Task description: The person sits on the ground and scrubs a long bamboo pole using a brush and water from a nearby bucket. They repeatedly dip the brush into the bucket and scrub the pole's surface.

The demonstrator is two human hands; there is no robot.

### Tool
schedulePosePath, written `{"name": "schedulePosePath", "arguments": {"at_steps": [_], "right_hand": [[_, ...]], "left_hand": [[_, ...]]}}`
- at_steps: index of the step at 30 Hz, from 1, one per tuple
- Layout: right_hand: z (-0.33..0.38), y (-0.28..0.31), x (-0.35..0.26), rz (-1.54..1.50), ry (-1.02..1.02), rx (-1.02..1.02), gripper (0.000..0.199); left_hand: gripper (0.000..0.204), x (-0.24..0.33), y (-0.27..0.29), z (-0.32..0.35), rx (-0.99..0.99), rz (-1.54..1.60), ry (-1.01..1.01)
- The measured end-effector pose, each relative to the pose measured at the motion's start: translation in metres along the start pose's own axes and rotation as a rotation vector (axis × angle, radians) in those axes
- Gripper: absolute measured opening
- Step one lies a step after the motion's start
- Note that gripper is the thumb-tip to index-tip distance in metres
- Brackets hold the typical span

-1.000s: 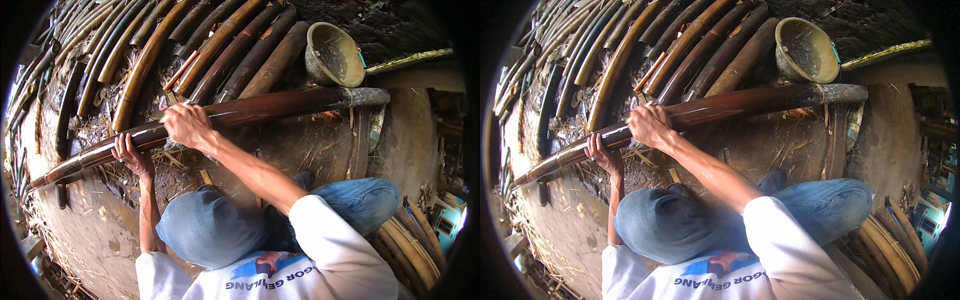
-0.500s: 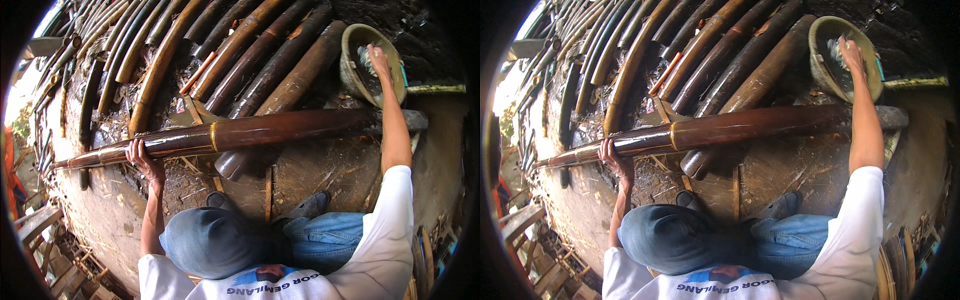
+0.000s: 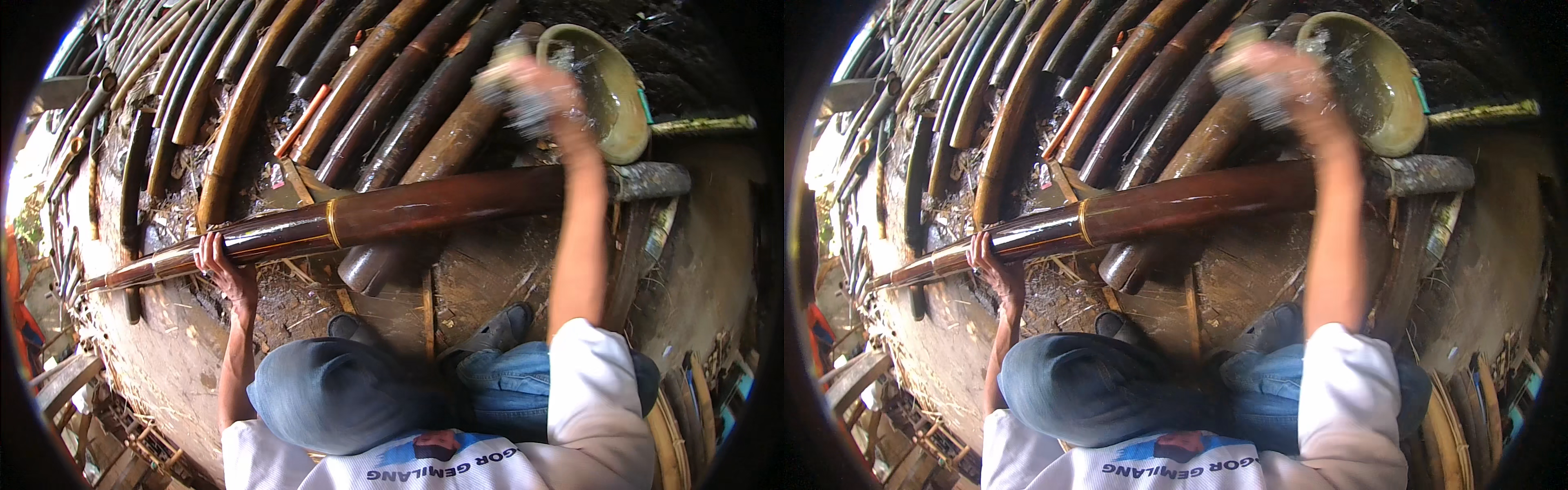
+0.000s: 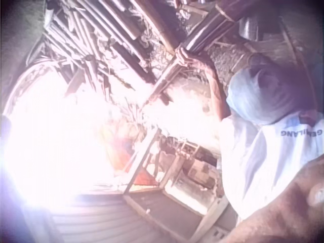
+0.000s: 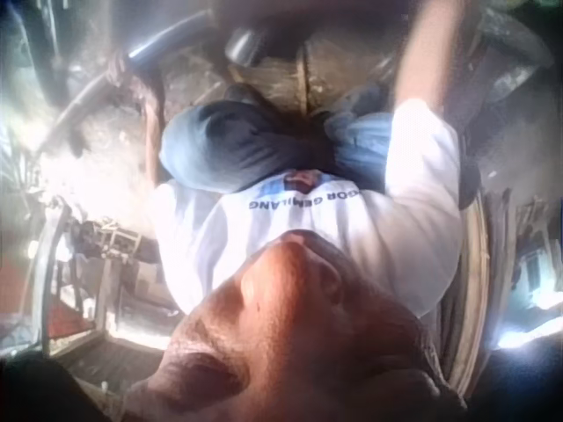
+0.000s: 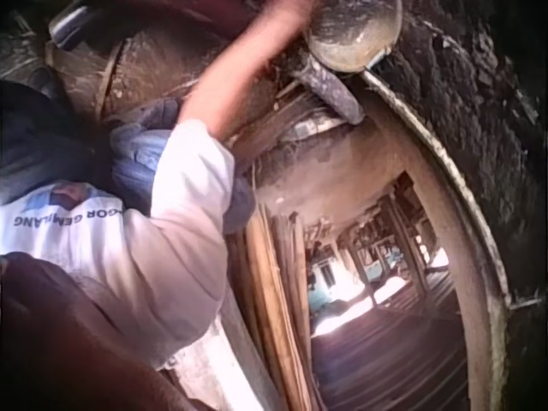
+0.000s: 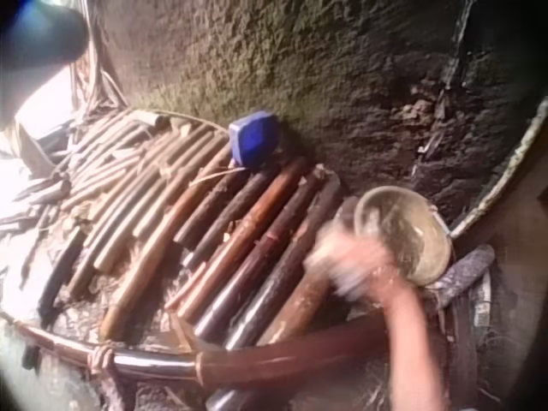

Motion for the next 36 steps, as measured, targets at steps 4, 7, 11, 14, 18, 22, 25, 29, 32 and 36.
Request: {"name": "schedulePosePath", "arguments": {"at_steps": [4,7,11,14,18,22,25,29,32,36], "right_hand": [[0.078,-0.257,-0.009,0.899,0.077,-0.161,0.043],[0.109,-0.257,-0.011,0.784,0.414,0.187,0.059],[0.149,-0.133,-0.018,0.852,0.48,0.401,0.052],[0.194,0.018,0.006,1.105,0.329,0.748,0.044],[0.186,0.053,0.011,0.809,0.091,0.723,0.025],[0.13,-0.159,-0.024,0.933,0.321,0.53,0.025],[0.12,-0.241,-0.017,0.854,0.296,0.492,0.031],[0.142,-0.202,-0.026,0.915,0.342,0.484,0.037],[0.17,-0.064,0.002,1.393,0.26,0.582,0.03],[0.15,-0.004,0.032,1.073,-0.039,0.621,0.025]], "left_hand": [[0.103,0.035,-0.009,-0.028,-0.169,0.068,0.08],[0.114,0.123,-0.019,-0.048,-0.444,0.096,-0.019],[0.111,0.216,-0.026,-0.065,-0.533,0.268,-0.345],[0.1,0.228,-0.053,-0.082,-0.732,0.364,-0.303],[0.101,0.213,-0.056,-0.089,-0.701,0.35,-0.383],[0.098,0.173,-0.051,-0.082,-0.559,0.315,-0.403],[0.104,0.124,-0.045,-0.081,-0.64,0.283,-0.363],[0.105,-0.022,-0.029,-0.058,-0.57,0.18,-0.282],[0.11,-0.095,-0.029,-0.049,-0.527,0.115,-0.175],[0.117,-0.081,-0.041,-0.044,-0.45,0.133,-0.185]]}}
Point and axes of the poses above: each hand's wrist, its own z-axis away from the middle knuckle, its own y-axis out of the back of the hand, x = y × z, the point moved 10 cm from there along -z, towards the middle knuckle, and after that the axes turned 1 degree about -y, right-handed, at the moved point
